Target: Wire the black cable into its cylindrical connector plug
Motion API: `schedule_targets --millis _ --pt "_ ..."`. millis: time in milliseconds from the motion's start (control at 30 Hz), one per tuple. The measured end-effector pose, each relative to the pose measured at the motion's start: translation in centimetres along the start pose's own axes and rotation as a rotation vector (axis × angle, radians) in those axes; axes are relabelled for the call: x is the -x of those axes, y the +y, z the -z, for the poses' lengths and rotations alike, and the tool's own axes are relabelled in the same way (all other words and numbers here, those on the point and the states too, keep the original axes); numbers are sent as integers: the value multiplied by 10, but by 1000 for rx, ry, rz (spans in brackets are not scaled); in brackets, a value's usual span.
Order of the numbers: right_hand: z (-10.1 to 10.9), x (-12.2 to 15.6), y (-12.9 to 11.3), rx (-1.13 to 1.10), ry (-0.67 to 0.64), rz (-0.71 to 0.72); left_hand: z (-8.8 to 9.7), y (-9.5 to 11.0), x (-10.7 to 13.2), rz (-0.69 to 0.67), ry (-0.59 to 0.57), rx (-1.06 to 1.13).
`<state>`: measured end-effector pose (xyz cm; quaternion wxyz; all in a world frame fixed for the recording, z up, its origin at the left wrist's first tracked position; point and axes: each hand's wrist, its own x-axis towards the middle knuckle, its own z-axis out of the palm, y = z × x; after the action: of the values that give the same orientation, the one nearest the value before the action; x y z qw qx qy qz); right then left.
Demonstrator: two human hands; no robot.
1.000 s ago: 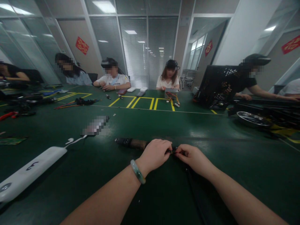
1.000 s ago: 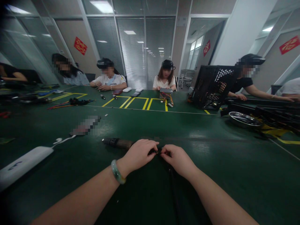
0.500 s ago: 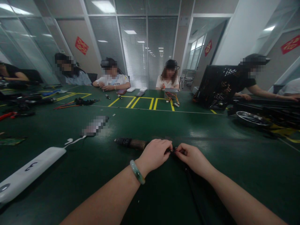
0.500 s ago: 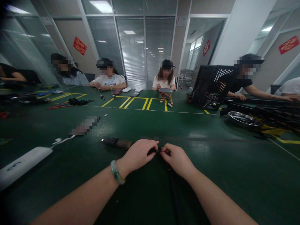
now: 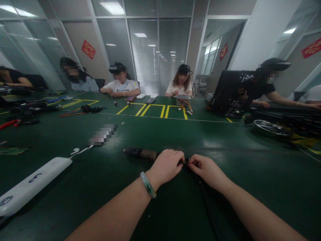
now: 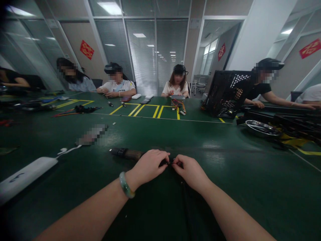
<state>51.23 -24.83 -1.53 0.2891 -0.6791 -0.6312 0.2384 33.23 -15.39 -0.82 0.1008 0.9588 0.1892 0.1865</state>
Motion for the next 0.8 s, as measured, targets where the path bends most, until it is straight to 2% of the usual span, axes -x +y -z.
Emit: schedule_targets --millis 800 --pt "-2 -1 6 -38 -21 20 1 0 -1 -34 6 12"
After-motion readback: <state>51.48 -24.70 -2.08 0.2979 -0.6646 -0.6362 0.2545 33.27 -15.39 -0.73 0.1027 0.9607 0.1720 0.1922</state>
